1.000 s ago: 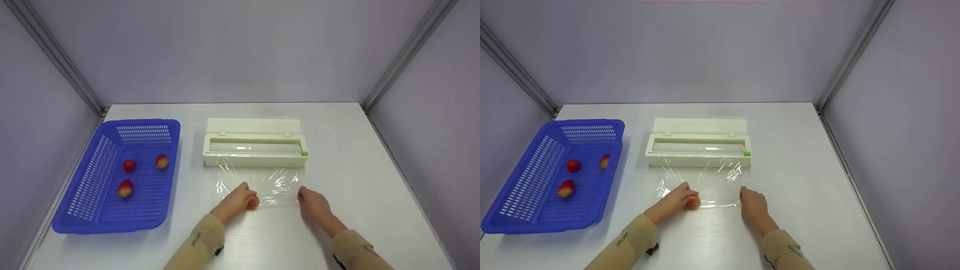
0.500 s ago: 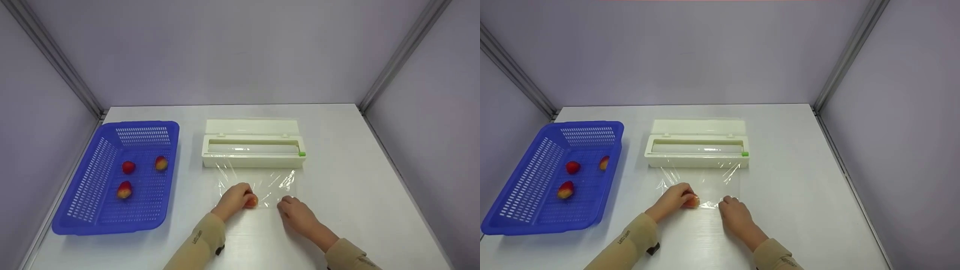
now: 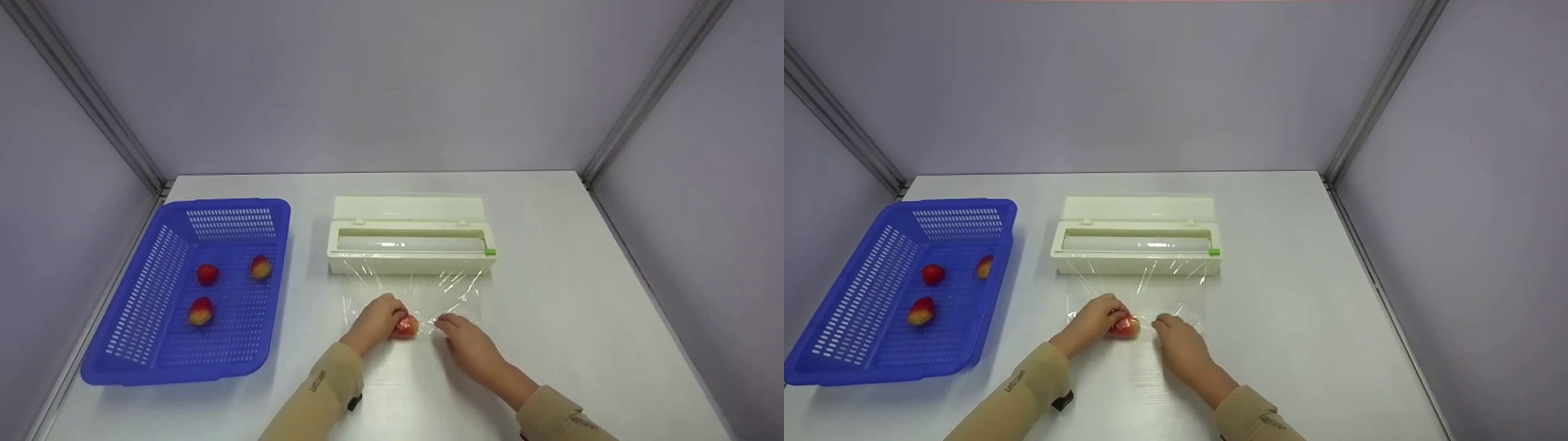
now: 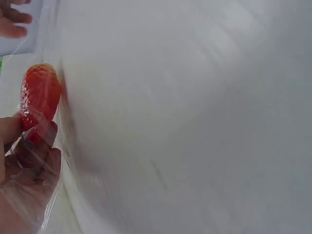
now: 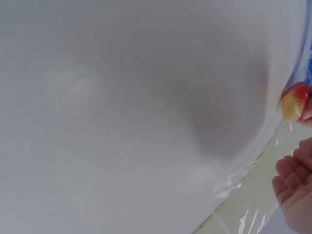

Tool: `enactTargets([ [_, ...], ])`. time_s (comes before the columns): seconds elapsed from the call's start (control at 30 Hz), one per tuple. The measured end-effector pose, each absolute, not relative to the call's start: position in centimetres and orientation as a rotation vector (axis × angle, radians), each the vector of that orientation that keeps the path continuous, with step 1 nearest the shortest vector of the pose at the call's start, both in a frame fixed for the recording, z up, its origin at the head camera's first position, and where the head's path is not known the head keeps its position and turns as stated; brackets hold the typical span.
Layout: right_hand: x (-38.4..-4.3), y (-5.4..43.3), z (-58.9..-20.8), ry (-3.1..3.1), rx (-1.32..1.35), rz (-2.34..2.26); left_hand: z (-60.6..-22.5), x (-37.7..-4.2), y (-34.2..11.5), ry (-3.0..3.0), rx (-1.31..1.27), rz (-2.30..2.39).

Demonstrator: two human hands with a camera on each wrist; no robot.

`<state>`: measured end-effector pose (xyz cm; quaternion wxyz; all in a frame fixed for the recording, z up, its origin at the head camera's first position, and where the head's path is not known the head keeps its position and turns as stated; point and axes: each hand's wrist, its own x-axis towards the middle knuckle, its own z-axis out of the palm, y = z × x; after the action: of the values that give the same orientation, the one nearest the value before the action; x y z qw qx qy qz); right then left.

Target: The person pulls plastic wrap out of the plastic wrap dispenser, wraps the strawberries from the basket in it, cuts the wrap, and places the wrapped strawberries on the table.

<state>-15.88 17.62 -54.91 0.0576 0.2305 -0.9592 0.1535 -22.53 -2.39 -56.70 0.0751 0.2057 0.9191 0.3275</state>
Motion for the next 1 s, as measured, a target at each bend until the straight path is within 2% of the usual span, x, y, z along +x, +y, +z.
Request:
enactTargets([
  [0.13, -16.1, 15.1, -54.7, -2.845, 0.96, 0.38, -56.7, -22.9, -2.7, 2.744, 0.622, 1.0],
  [0.27, -16.3, 13.8, -55.1, -2.832, 1.048, 0.327, -56.5, -23.1, -2.7, 2.727, 0.614, 1.023],
  [0.47, -16.9, 13.3, -55.0, -2.832, 1.052, 0.369, -55.8, -23.1, -3.7, 2.734, 0.556, 1.043],
  [0.7, -17.9, 13.2, -54.6, -2.921, 1.014, 0.446, -55.1, -21.7, -7.7, 2.74, 0.455, 0.92],
  [1.0, -18.7, 13.1, -54.9, -2.878, 0.98, 0.565, -56.5, -20.7, -11.0, 2.73, 0.548, 0.91],
])
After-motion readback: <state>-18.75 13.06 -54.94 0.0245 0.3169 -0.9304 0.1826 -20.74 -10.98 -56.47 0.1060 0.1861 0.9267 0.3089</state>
